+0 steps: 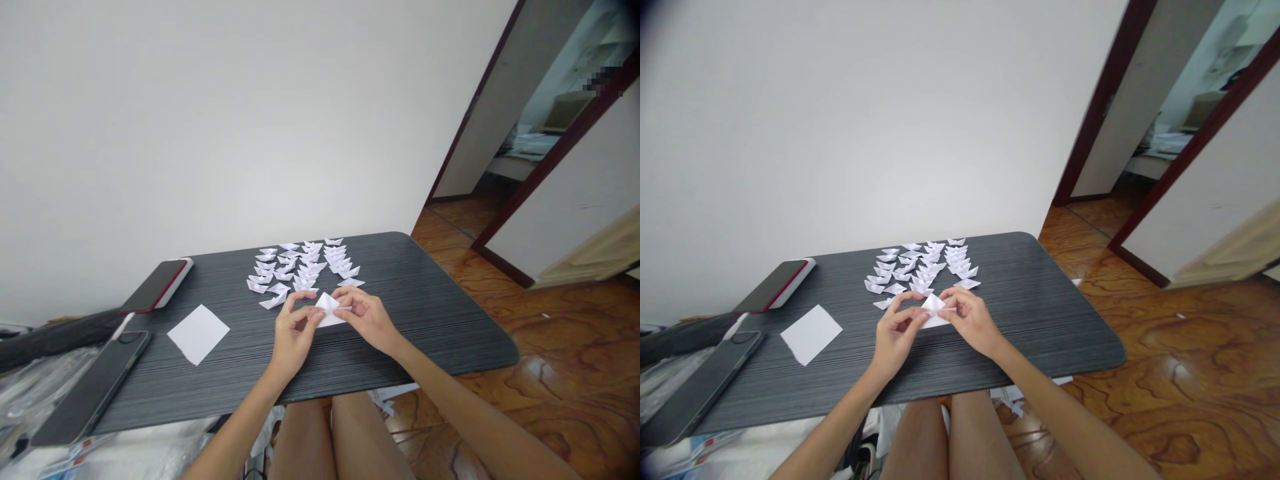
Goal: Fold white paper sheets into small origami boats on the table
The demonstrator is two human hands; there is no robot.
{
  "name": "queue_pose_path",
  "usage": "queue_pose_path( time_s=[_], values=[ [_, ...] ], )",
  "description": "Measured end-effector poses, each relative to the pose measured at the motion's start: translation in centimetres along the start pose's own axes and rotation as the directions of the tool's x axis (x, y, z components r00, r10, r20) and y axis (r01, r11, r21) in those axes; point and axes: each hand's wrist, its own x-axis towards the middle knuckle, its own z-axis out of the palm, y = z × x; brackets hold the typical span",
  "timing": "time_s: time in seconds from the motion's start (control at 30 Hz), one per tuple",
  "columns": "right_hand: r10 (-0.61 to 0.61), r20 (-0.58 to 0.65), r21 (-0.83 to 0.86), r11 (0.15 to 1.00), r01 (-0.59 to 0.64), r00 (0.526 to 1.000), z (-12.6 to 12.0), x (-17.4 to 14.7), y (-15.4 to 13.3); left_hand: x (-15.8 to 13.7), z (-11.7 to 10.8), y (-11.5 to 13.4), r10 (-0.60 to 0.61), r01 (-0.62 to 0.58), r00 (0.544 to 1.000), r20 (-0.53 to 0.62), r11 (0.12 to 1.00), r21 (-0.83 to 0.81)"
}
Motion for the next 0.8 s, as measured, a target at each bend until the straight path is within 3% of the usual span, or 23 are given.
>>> queue_pose_path(
  time_s=[0.13, 0.3, 0.5, 0.67, 0.8],
  values=[
    [0.156, 0.023, 0.132, 0.979, -0.158, 0.987, 0.2, 0.3, 0.2, -0.1, 0.4, 0.0, -0.161, 0.161, 0.987, 0.01, 0.98, -0.115],
    [0.189, 0.015, 0.107, 0.976, -0.19, 0.982, -0.1, 0.5, 0.8, -0.1, 0.6, -0.4, -0.358, 0.36, 0.932, 0.048, 0.911, -0.201],
    [0.232, 0.042, 0.099, 0.967, -0.235, 0.972, 0.0, 0.8, 1.4, -0.1, 1.0, -1.0, -0.314, 0.33, 0.944, 0.101, 0.909, -0.255],
    [0.238, 0.129, 0.115, 0.961, -0.252, 0.963, -0.3, 0.8, 1.3, -0.1, 1.2, -0.8, -0.311, 0.342, 0.925, 0.216, 0.931, -0.124],
    [0.333, 0.194, 0.051, 0.936, -0.349, 0.923, -1.0, 0.7, 1.6, 0.0, 0.7, -1.0, -0.315, 0.368, 0.898, 0.308, 0.92, -0.134]
  ],
)
